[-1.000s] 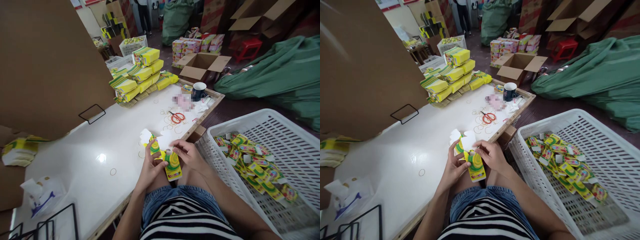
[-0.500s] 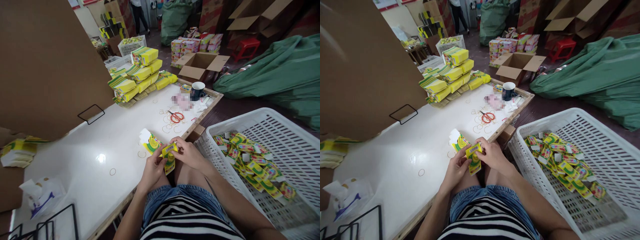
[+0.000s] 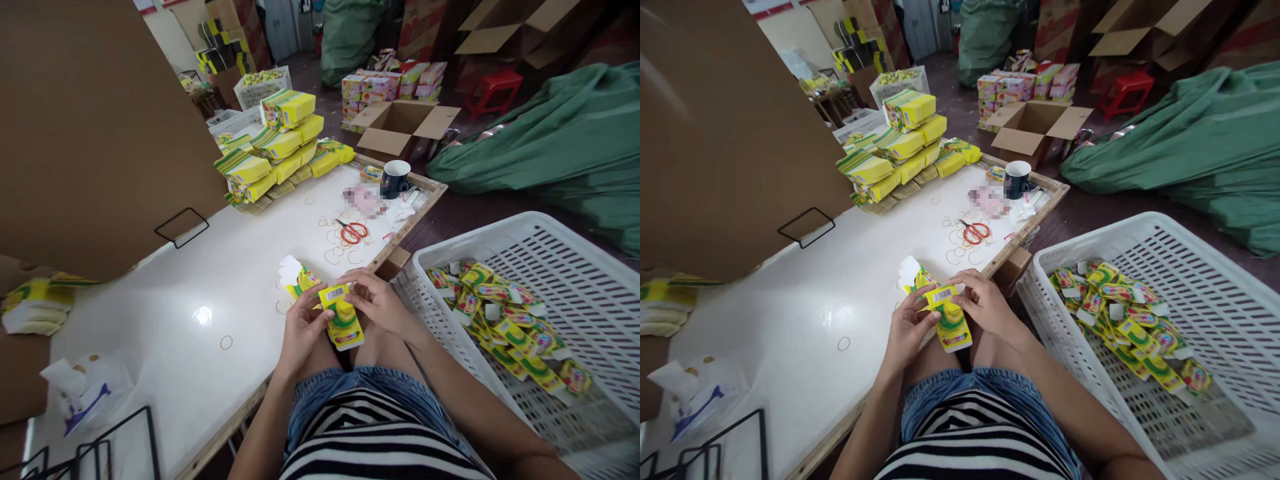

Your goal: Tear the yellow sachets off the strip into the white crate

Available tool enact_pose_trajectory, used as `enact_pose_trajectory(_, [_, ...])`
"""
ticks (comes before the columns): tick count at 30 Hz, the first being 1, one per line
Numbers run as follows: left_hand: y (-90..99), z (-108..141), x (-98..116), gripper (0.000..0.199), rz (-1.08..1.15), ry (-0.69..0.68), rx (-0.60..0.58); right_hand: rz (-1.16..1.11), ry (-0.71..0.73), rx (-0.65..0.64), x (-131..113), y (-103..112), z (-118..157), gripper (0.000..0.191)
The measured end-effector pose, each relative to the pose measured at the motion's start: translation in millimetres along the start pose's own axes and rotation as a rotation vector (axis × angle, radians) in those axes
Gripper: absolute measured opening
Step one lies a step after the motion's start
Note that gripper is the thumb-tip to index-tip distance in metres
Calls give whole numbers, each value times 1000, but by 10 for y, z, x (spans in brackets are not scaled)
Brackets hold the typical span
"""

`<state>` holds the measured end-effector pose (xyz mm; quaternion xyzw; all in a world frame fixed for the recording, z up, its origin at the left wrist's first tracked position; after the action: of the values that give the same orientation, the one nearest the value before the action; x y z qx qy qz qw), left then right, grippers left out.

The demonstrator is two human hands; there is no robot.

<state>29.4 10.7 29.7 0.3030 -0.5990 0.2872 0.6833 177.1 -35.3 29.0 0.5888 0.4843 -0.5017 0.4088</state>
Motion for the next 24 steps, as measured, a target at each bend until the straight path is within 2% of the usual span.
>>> enact_pose_trajectory(2, [-28, -10, -17, 46, -46, -17, 24, -75, -12, 64, -32, 83, 59, 23])
enact_pose_trajectory(3, [-22, -16, -27, 46, -113, -37, 59, -37, 3, 137, -83, 179, 109, 22])
enact_pose_trajectory(5, [50, -24, -60, 50, -341, -80, 181, 219, 110, 390, -265, 485, 253, 20])
enact_pose_trajectory(7, [160, -26, -129, 62, -614, -100, 294, 596, 241, 692, -479, 804, 426, 23])
enact_pose_trajectory(9, [246, -35, -242, 71, -803, -92, 316, 831, 289, 823, -560, 964, 507, 34])
enact_pose_trajectory(10, [270, -41, -303, 70, -846, -90, 300, 844, 287, 806, -528, 963, 492, 36])
enact_pose_trajectory(12, [286, -47, -391, 57, -852, -102, 277, 701, 237, 643, -344, 787, 365, 29])
enact_pose_trajectory(15, [260, -31, -402, 27, -760, -134, 278, 454, 91, 327, 16, 244, 78, 19])
enact_pose_trajectory(17, [226, 8, -344, 20, -711, -182, 275, 388, 2, 208, 168, -65, -74, 17])
enact_pose_trajectory(20, [149, 105, -222, 26, -699, -312, 247, 244, -112, 155, 252, -233, -170, 15])
enact_pose_trajectory(22, [70, 166, -149, 27, -697, -410, 181, 63, -152, 168, 264, -199, -148, 17])
enact_pose_trajectory(24, [30, 202, -83, 28, -659, -468, 194, -123, -154, 222, 260, -125, -78, 19])
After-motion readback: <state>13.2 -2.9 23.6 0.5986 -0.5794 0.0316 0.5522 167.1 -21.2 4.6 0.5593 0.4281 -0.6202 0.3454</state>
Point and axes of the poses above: each hand's wrist, its own z-axis away from the middle knuckle, its own y-axis out of the back of the hand, x = y × z, the point moved 4 cm from there along -z, towards the middle knuckle, and after that the axes turned 14 degrees about -z, right-handed, at the moved point
